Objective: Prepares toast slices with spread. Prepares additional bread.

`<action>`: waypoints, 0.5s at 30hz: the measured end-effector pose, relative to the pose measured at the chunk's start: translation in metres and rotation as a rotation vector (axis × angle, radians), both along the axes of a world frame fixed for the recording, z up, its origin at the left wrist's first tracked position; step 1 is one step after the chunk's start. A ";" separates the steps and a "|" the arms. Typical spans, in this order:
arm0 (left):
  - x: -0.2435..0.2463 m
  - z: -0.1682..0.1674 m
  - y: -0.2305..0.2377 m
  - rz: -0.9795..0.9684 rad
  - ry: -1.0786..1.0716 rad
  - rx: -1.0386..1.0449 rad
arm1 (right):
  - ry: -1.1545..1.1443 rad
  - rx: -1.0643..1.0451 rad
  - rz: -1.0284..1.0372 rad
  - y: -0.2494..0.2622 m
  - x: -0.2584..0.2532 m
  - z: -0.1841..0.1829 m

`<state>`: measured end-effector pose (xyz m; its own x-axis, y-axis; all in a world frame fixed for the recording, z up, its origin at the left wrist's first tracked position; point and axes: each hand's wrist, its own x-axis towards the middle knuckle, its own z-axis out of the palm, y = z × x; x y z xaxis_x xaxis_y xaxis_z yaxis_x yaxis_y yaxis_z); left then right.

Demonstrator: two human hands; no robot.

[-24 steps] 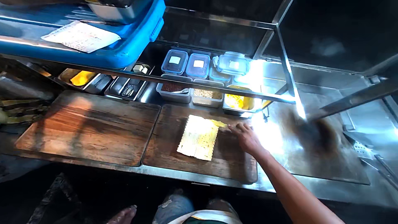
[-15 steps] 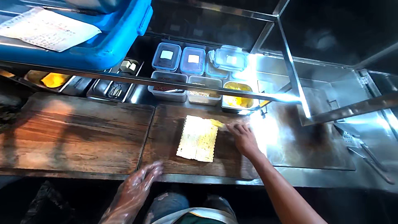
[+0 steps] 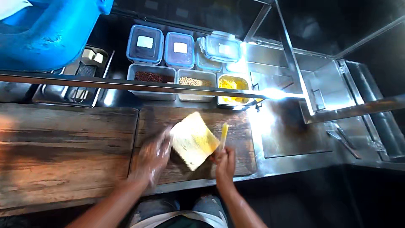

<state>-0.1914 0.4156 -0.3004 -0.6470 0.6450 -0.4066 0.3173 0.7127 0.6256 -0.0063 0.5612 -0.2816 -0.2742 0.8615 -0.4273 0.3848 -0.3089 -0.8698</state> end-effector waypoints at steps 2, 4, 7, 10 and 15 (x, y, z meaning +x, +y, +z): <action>0.056 0.029 -0.045 0.022 -0.223 0.012 | -0.213 0.339 0.266 0.070 -0.006 0.011; 0.091 0.049 -0.072 0.087 -0.530 0.105 | -0.498 0.634 0.478 0.145 -0.032 0.036; 0.093 0.035 -0.075 0.294 -0.478 0.292 | -0.918 0.690 0.810 0.229 -0.076 0.048; 0.047 0.006 -0.047 0.292 -0.149 0.200 | -0.986 0.663 1.061 0.274 -0.095 0.019; 0.012 -0.004 -0.016 0.102 -0.032 0.073 | -0.979 0.507 1.064 0.274 -0.126 0.036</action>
